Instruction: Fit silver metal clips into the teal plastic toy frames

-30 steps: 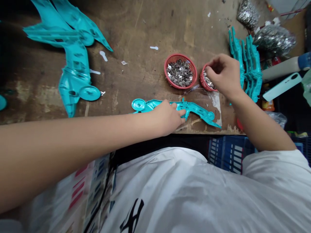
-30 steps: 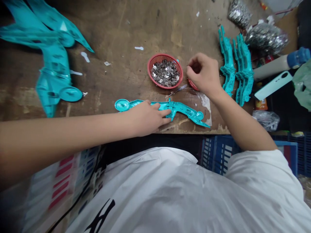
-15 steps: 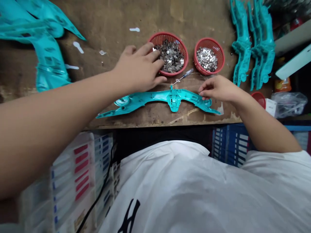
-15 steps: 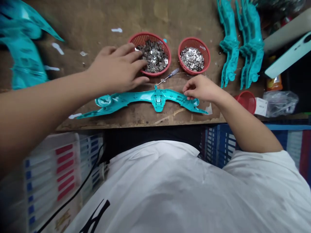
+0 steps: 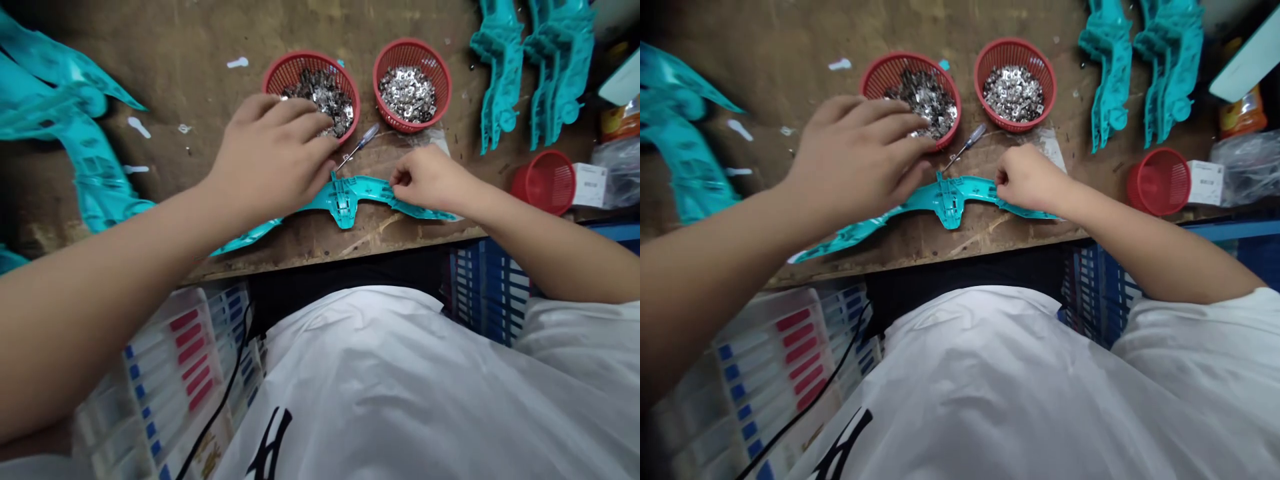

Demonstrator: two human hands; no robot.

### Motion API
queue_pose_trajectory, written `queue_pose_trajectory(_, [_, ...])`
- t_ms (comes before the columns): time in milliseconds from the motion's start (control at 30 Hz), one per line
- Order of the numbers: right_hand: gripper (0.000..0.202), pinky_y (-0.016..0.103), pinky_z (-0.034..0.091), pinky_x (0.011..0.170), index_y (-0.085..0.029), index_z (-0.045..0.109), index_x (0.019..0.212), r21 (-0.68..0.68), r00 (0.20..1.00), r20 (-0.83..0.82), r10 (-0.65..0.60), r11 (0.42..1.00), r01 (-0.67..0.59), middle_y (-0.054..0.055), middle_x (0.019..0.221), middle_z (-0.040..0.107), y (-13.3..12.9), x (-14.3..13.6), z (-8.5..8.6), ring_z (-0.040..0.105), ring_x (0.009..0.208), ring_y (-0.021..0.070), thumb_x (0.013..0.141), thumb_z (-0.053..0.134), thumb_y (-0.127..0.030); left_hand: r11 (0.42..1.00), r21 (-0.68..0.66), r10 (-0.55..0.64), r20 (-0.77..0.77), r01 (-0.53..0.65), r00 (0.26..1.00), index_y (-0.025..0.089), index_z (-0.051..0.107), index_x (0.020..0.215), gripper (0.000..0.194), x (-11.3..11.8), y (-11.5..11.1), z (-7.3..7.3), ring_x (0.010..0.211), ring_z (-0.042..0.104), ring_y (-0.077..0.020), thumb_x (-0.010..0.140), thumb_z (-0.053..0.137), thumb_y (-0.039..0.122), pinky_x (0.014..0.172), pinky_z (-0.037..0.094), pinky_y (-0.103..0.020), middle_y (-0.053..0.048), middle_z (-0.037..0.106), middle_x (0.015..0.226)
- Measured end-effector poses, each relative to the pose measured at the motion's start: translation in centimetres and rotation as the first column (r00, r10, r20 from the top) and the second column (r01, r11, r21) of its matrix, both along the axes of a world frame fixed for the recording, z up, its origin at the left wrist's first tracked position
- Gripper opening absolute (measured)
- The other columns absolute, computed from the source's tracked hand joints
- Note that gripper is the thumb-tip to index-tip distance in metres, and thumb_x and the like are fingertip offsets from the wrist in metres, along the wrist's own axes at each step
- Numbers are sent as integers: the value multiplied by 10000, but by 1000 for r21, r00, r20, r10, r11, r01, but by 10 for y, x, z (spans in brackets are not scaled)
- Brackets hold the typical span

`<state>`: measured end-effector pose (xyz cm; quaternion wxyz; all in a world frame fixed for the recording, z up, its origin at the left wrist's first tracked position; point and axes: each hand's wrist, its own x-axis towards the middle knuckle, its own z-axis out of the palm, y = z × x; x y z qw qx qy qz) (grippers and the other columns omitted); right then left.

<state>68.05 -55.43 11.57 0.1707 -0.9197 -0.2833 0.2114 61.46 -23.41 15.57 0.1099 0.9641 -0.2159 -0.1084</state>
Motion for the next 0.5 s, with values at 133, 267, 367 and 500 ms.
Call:
queue_pose_trajectory(133, [143, 592, 686, 1039, -191, 958, 1042, -121, 995, 88, 47, 992, -37, 159, 1000, 907, 10, -16, 5, 896, 1033, 461, 1059, 829, -133, 1000, 7, -2, 32, 2, 999, 369, 648, 1950, 718, -6, 0, 7, 1965, 404, -457, 1268, 537, 565, 1634, 269, -756, -30, 640, 1991])
queue_pose_trajectory(267, [170, 572, 678, 924, -187, 945, 1118, -186, 972, 215, 97, 981, -56, 197, 1037, 906, 5, -21, 0, 857, 969, 456, 1100, 777, -159, 996, 76, 49, 17, -50, 999, 370, 582, 1978, 728, 2, 12, 0, 1956, 409, -390, 1279, 474, 545, 1606, 342, -710, 5, 576, 2046])
queue_pose_trajectory(367, [129, 534, 649, 795, -218, 928, 1065, -186, 959, 252, 131, 979, -85, 183, 935, 871, -3, -19, -5, 807, 875, 430, 1125, 819, -251, 988, 132, 78, 3, -78, 997, 277, 629, 1904, 746, 5, 15, -8, 1908, 462, -358, 1358, 205, 555, 1556, 419, -696, -74, 589, 2029])
queue_pose_trajectory(500, [224, 558, 672, 860, -248, 940, 1144, -101, 937, 335, 95, 993, -65, 161, 1021, 890, -14, -3, -4, 815, 997, 451, 1190, 849, -447, 981, 169, 95, -22, -90, 995, 229, 629, 1881, 746, 3, 13, -13, 1885, 470, -398, 1388, 163, 540, 1493, 502, -694, -102, 596, 2006])
